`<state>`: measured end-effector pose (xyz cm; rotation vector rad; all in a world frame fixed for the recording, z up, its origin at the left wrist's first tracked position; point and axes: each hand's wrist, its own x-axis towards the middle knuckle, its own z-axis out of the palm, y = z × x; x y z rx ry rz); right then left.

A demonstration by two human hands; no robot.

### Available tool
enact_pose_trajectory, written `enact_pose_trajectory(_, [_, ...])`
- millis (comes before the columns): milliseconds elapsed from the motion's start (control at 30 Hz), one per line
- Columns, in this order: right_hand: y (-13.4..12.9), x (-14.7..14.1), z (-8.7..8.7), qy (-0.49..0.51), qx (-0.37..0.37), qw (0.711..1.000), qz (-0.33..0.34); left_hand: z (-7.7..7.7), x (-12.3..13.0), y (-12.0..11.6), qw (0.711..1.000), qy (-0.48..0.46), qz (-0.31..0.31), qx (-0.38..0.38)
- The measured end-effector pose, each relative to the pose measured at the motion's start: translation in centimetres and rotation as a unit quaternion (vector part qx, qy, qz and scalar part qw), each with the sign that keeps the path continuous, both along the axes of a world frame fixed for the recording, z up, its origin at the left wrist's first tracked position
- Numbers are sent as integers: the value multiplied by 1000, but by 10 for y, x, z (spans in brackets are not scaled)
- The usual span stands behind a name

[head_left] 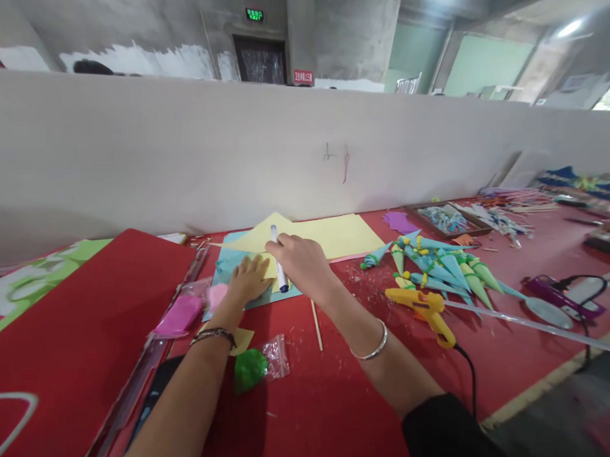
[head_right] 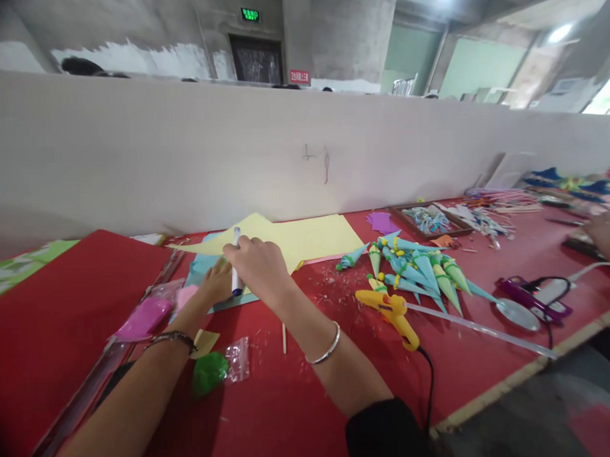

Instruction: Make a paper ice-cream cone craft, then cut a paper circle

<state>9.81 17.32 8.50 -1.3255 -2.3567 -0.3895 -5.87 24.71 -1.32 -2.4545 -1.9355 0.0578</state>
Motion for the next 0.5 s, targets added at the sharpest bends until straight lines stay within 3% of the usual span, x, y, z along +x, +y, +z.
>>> enact_pose_trajectory(100, [-2, 17, 8, 47, -6, 999, -7, 3, -3, 6, 1000, 0, 16, -12])
enact_pose_trajectory(200, [-3, 42, 18, 116, 10, 991, -58, 4, -4, 8, 999, -1, 22, -35])
enact_pose_trajectory(300, [-3, 71, 23, 188, 66, 974, -109, 1, -3, 8, 998, -5, 41, -49])
enact_pose_trajectory(500, [-6, 98, 24, 211, 151, 958, -122, -9, -4, 9, 998, -17, 43, -46])
